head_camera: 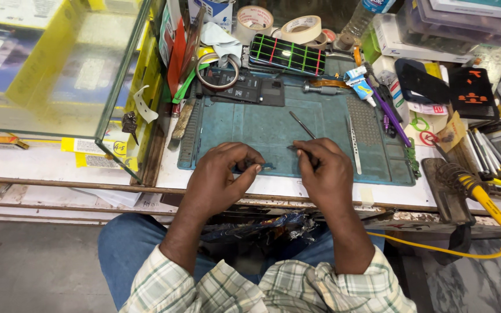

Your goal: The person uses a metal probe to scrape and clean a small blue electronic component held in their left hand. They repeatedly scrape the surface of the component, likely removing residue or oxidation, while working at a cluttered repair bench.

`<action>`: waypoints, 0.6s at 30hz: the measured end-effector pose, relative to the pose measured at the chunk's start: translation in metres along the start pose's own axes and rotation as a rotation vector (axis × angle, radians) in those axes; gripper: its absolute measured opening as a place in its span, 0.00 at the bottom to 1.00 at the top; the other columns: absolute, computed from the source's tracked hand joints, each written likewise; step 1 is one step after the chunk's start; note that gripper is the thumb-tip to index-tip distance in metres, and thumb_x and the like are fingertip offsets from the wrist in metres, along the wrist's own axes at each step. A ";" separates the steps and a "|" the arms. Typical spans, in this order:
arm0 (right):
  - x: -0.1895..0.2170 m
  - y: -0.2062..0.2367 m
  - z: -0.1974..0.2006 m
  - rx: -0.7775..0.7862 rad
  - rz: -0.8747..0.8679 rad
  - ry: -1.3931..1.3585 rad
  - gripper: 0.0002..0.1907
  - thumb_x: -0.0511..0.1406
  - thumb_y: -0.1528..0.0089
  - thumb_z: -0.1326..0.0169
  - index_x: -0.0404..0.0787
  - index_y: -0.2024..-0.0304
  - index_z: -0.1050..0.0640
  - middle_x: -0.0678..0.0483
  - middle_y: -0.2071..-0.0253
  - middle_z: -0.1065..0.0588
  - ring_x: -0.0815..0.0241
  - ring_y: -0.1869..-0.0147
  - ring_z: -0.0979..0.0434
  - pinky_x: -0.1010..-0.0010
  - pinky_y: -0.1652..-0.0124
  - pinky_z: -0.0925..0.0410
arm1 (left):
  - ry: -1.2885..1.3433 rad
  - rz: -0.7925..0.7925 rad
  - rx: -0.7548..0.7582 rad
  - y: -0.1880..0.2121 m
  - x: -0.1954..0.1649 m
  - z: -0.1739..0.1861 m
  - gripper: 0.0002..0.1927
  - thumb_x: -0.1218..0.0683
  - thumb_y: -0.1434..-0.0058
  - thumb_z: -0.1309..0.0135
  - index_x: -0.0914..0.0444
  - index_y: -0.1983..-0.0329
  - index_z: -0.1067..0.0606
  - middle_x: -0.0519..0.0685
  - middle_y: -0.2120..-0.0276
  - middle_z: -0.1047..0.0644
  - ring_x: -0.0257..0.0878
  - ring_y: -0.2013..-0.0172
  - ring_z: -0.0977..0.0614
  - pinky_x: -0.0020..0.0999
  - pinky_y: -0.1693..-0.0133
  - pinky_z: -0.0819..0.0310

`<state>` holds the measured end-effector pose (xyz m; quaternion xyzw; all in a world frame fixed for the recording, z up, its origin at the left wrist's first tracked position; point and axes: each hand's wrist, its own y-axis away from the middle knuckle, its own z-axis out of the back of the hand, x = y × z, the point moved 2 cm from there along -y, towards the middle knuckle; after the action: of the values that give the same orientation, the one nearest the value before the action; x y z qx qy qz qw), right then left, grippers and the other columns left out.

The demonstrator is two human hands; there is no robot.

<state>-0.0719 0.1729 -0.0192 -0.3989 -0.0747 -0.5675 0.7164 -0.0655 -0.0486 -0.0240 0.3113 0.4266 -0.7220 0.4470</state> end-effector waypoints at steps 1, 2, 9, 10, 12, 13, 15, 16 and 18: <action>-0.002 0.000 0.000 -0.010 0.011 0.001 0.09 0.28 0.39 0.39 0.40 0.56 0.15 0.52 0.63 0.21 0.64 0.71 0.26 0.70 0.70 0.33 | -0.010 -0.043 -0.007 0.000 -0.001 0.001 0.05 0.55 0.39 0.41 0.61 0.62 0.20 0.48 0.66 0.18 0.45 0.61 0.17 0.41 0.58 0.25; -0.004 0.000 0.001 -0.019 0.023 0.002 0.10 0.28 0.39 0.39 0.40 0.55 0.15 0.52 0.63 0.21 0.64 0.71 0.25 0.70 0.69 0.33 | -0.021 -0.085 -0.015 0.000 -0.001 0.001 0.05 0.56 0.39 0.41 0.61 0.62 0.20 0.49 0.66 0.18 0.46 0.60 0.17 0.41 0.57 0.25; -0.036 -0.016 0.028 -0.113 -0.124 0.278 0.08 0.33 0.37 0.37 0.44 0.55 0.14 0.52 0.64 0.21 0.58 0.72 0.27 0.66 0.70 0.33 | -0.074 -0.033 0.025 0.001 0.001 0.000 0.11 0.54 0.42 0.38 0.58 0.56 0.21 0.46 0.71 0.19 0.42 0.66 0.17 0.42 0.53 0.29; -0.040 -0.017 0.032 -0.111 -0.105 0.298 0.08 0.33 0.37 0.37 0.44 0.55 0.14 0.52 0.63 0.20 0.57 0.71 0.26 0.65 0.69 0.33 | -0.053 0.013 0.042 0.000 0.002 0.000 0.11 0.53 0.41 0.38 0.58 0.56 0.22 0.45 0.70 0.19 0.41 0.65 0.17 0.41 0.56 0.28; -0.045 -0.017 0.037 -0.105 -0.069 0.335 0.08 0.34 0.37 0.37 0.45 0.55 0.14 0.52 0.62 0.20 0.56 0.69 0.25 0.62 0.66 0.32 | -0.014 0.107 0.077 0.000 0.003 0.000 0.11 0.51 0.41 0.38 0.57 0.57 0.23 0.44 0.69 0.19 0.38 0.65 0.17 0.38 0.61 0.26; -0.046 -0.015 0.037 -0.104 -0.025 0.346 0.08 0.34 0.37 0.37 0.45 0.55 0.14 0.52 0.61 0.20 0.55 0.67 0.24 0.62 0.65 0.31 | -0.039 0.067 0.070 0.000 0.002 0.000 0.10 0.51 0.41 0.38 0.57 0.58 0.22 0.44 0.70 0.19 0.39 0.66 0.17 0.39 0.59 0.27; -0.047 -0.012 0.036 -0.098 0.065 0.364 0.08 0.35 0.37 0.37 0.46 0.55 0.15 0.52 0.59 0.20 0.53 0.62 0.22 0.61 0.63 0.30 | -0.094 -0.009 0.052 0.001 0.001 0.000 0.08 0.51 0.41 0.37 0.57 0.61 0.20 0.44 0.72 0.19 0.40 0.68 0.18 0.40 0.56 0.29; -0.050 -0.012 0.036 -0.099 0.028 0.353 0.08 0.35 0.36 0.38 0.46 0.54 0.15 0.52 0.58 0.20 0.53 0.64 0.22 0.61 0.63 0.30 | -0.087 -0.002 0.058 0.001 0.002 0.001 0.08 0.51 0.41 0.37 0.57 0.60 0.20 0.44 0.72 0.19 0.40 0.68 0.18 0.40 0.56 0.29; -0.058 -0.014 0.041 -0.101 -0.047 0.334 0.08 0.35 0.36 0.38 0.46 0.53 0.15 0.52 0.56 0.20 0.52 0.67 0.22 0.61 0.64 0.30 | -0.070 0.009 0.073 0.001 0.003 0.001 0.08 0.51 0.40 0.38 0.57 0.59 0.20 0.44 0.72 0.19 0.40 0.67 0.19 0.39 0.57 0.28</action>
<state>-0.0900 0.2432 -0.0172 -0.3327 0.0648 -0.6455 0.6844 -0.0661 -0.0510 -0.0257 0.3039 0.3830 -0.7455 0.4530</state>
